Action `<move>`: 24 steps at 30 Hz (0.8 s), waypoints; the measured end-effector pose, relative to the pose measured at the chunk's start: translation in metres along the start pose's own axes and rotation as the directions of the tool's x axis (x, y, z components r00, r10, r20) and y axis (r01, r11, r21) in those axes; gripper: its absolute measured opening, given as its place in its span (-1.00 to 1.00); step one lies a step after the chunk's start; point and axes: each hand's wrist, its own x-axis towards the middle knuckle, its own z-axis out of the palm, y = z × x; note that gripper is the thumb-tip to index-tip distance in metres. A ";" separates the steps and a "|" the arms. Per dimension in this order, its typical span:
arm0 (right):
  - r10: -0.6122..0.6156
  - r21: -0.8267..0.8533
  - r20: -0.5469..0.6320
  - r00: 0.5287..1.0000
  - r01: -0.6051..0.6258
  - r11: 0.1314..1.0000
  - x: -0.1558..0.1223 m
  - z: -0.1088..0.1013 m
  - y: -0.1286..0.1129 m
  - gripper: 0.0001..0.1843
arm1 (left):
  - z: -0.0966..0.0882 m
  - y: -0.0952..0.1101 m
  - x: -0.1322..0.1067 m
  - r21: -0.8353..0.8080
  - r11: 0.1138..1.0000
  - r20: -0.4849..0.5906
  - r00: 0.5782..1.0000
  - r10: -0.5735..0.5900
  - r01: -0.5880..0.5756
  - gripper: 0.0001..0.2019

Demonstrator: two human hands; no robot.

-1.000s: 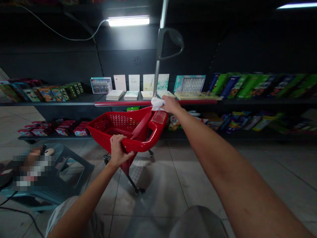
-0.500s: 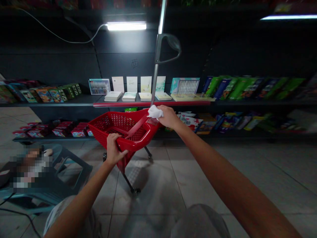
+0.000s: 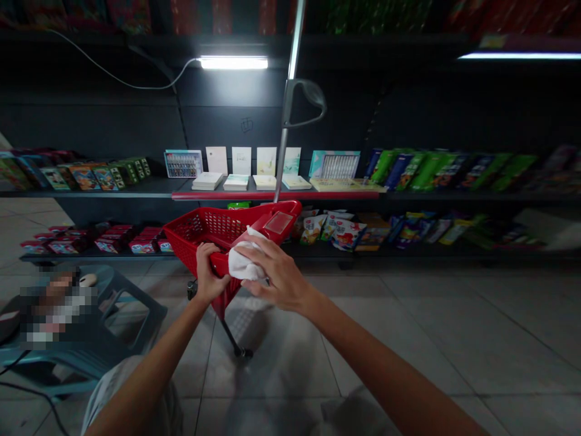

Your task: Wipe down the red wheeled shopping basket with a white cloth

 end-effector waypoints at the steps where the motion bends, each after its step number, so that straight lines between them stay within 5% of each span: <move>1: 0.000 -0.021 -0.006 1.000 0.000 1.000 0.002 0.001 -0.002 -0.41 | -0.001 0.001 0.001 -0.014 1.000 -0.009 1.000 0.005 -0.006 -0.50; 9: -0.122 -0.111 0.078 0.990 0.130 0.985 0.017 -0.004 0.034 -0.56 | -0.018 -0.002 0.013 0.014 1.000 0.072 0.997 -0.006 0.005 -0.49; 16: -0.234 -0.091 0.040 0.971 0.237 0.967 0.026 -0.010 0.072 -0.55 | -0.030 -0.018 0.014 -0.211 0.974 0.038 0.995 0.094 -0.084 -0.48; 24: -0.074 -0.159 -0.070 0.995 0.062 0.985 0.035 -0.023 0.096 -0.60 | -0.053 -0.042 0.011 -0.345 0.938 0.080 0.994 0.076 -0.044 -0.38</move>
